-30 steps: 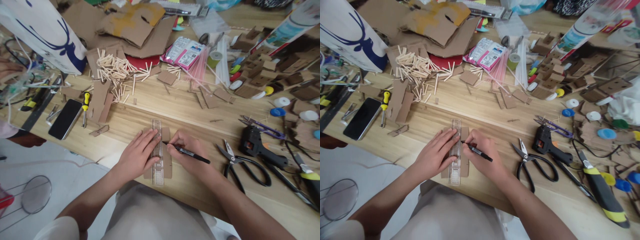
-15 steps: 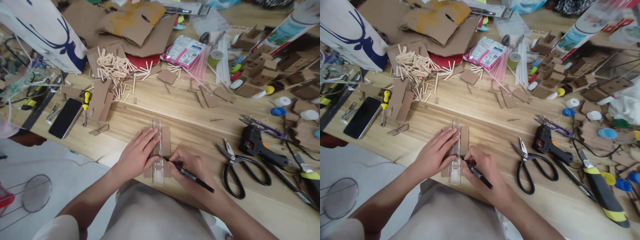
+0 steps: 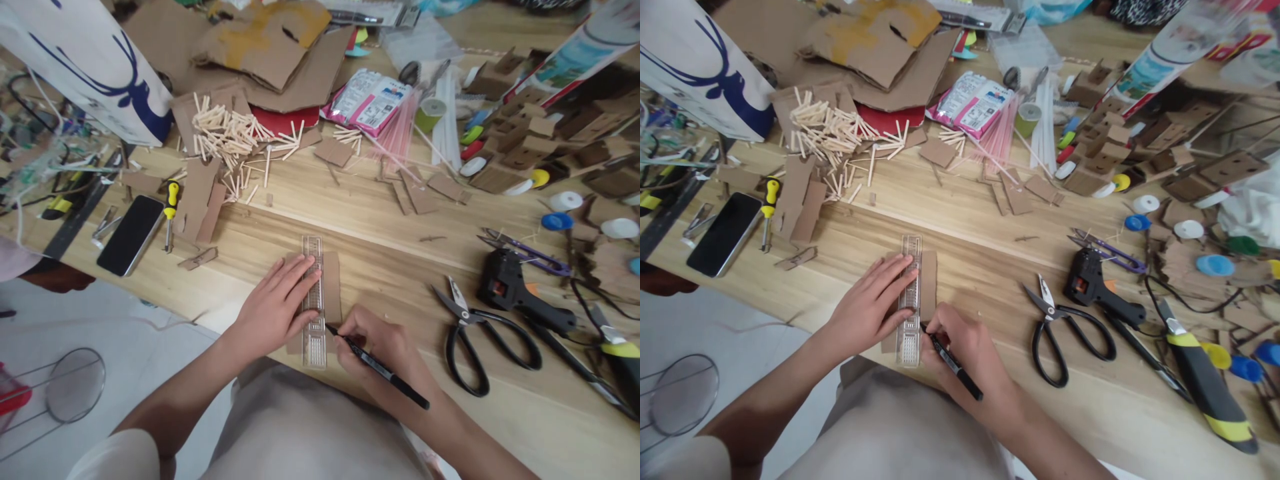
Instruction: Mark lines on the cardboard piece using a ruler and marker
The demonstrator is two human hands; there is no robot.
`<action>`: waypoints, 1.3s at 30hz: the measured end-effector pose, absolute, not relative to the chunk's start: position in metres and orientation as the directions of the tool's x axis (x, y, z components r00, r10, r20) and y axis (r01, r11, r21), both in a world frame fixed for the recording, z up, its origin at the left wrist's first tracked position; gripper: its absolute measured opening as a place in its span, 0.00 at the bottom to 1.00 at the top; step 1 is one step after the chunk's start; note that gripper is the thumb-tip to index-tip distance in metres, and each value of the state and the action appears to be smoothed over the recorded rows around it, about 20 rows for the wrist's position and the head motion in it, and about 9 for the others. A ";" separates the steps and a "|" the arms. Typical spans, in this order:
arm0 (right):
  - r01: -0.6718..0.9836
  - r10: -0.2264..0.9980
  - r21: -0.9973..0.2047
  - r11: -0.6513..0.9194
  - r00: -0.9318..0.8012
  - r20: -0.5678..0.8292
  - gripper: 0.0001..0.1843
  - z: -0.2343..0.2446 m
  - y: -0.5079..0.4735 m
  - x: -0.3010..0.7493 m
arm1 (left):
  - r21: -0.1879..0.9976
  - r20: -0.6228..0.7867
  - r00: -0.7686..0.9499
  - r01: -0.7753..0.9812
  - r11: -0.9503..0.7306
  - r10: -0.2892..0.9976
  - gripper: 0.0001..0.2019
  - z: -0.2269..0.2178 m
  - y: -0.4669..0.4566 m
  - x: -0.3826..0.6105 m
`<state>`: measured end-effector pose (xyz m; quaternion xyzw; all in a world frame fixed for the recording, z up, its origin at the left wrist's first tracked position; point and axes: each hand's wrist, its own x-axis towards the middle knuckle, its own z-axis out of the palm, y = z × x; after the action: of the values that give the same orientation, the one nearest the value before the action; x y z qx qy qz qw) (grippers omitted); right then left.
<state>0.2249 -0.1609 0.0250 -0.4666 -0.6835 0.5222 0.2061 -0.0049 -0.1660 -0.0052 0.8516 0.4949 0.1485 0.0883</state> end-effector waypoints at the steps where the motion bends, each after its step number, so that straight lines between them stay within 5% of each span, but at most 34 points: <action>1: 0.421 0.846 -0.906 0.031 -0.494 -0.201 0.09 0.025 -0.161 0.225 | 0.300 0.164 0.467 0.816 -0.495 0.869 0.25 -0.005 -0.166 -0.005; 11: 0.405 0.833 -0.913 0.060 -0.524 -0.178 0.08 0.028 -0.162 0.224 | 0.316 0.122 0.466 0.819 -0.479 0.876 0.26 -0.004 -0.166 -0.005; 22: 0.455 0.983 -0.887 -0.075 -0.114 -0.141 0.09 0.028 -0.170 0.244 | 0.318 0.131 0.456 0.822 -0.473 0.880 0.26 -0.006 -0.166 -0.006; 30: 0.302 0.990 -0.951 -0.062 -0.103 -0.098 0.12 -0.003 -0.192 0.237 | 0.332 0.153 0.458 0.811 -0.482 0.876 0.25 -0.008 -0.165 -0.006; 39: 0.110 0.999 -0.994 0.017 0.032 0.020 0.16 0.000 -0.195 0.229 | 0.363 0.414 0.212 0.854 -0.374 0.885 0.23 -0.003 -0.184 -0.008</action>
<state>0.2288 -0.1954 -0.0001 -0.5302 -0.5232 0.4588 0.4845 -0.0076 -0.1843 -0.0026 0.7781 0.5587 0.2858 0.0278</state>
